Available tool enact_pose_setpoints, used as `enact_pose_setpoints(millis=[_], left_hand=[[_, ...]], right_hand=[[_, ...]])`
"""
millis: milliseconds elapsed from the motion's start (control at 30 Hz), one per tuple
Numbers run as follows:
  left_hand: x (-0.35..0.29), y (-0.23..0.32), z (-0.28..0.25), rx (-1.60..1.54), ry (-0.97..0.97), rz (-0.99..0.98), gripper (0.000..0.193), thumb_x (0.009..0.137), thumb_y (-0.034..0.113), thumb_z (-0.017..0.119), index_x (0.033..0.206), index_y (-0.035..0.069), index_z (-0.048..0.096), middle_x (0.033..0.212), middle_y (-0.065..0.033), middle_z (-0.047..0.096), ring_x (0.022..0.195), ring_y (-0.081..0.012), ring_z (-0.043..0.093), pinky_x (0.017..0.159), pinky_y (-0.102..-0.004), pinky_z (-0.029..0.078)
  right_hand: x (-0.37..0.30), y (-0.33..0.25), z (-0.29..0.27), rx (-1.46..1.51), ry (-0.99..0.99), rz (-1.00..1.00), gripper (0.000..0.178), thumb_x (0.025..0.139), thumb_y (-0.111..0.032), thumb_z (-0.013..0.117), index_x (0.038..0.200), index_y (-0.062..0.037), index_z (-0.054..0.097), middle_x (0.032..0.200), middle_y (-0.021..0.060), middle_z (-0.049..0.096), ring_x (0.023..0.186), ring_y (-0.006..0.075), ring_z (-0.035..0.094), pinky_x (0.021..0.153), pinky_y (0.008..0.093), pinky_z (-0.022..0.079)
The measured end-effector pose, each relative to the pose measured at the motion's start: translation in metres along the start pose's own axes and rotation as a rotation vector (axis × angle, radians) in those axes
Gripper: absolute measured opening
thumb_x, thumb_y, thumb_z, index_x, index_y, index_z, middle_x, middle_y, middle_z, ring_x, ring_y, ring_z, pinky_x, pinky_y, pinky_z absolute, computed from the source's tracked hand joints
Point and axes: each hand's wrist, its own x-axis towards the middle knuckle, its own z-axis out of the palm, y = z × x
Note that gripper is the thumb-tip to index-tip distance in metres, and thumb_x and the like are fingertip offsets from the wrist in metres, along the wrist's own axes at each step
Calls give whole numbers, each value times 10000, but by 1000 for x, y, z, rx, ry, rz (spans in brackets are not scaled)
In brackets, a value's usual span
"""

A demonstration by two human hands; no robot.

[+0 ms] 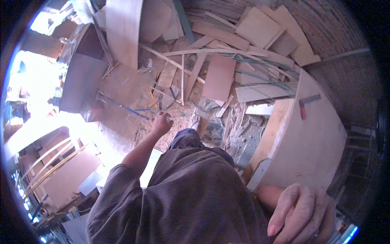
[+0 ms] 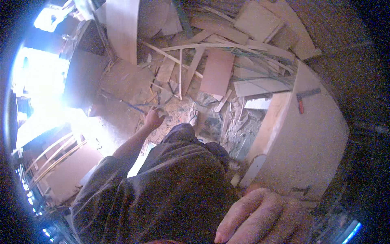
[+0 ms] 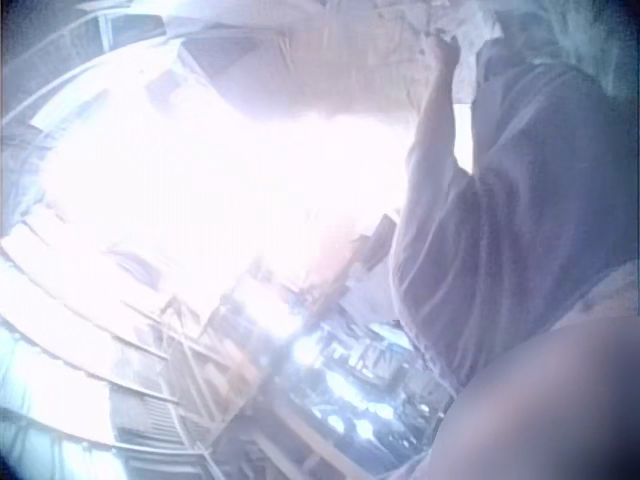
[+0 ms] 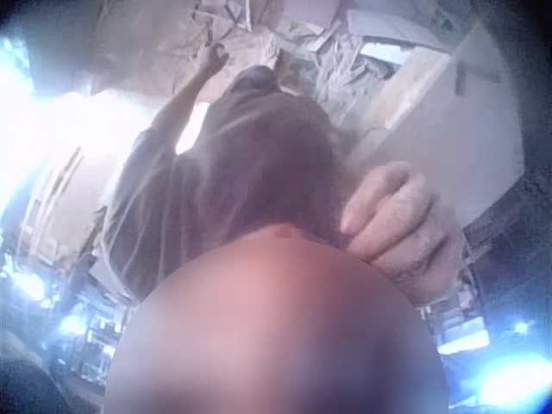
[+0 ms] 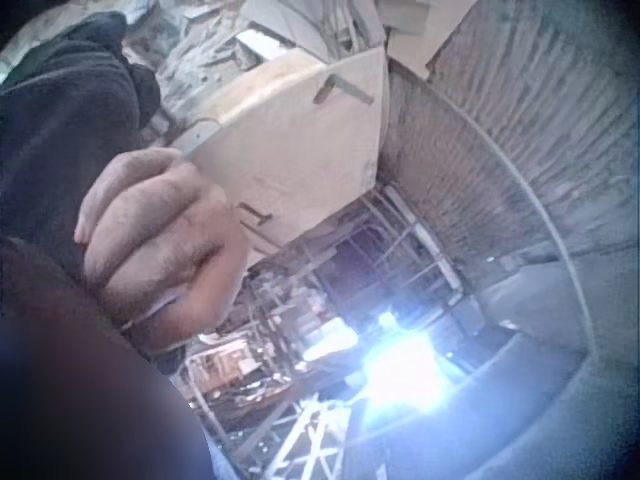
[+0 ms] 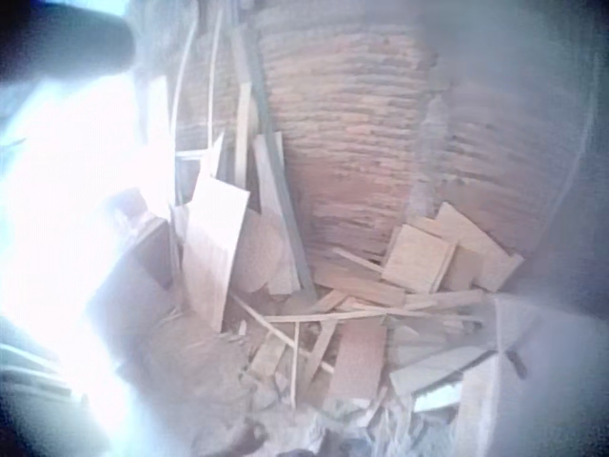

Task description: The person assembles a white wooden cabinet by measuring and positioning wooden pieces, using a hammer and pliers, and fitting components into the cabinet frame.

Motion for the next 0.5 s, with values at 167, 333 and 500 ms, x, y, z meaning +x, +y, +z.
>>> enact_pose_setpoints(millis=[167,333,500], left_hand=[[15,-42,-42,-537,212,-60,370,827,271,757,1126,63,689,1094,-149,696,1038,-260,667,935,-407,473],[-33,11,-178,-1275,595,56,200,859,109,749,1015,-9,707,955,-89,690,860,-154,625,783,-297,485],[-91,61,-298,-1315,708,706,136,866,123,724,894,7,657,920,-86,629,761,-142,545,671,-282,401]], right_hand=[[75,76,-26,318,-350,78,301,897,-61,576,601,-112,575,664,9,573,616,177,578,591,311,503],[130,129,-43,315,-679,220,287,897,-41,592,611,-59,571,678,50,552,535,188,530,473,318,422],[167,166,-76,200,-791,322,176,861,-45,667,692,-27,622,754,115,622,615,199,622,498,329,504]])
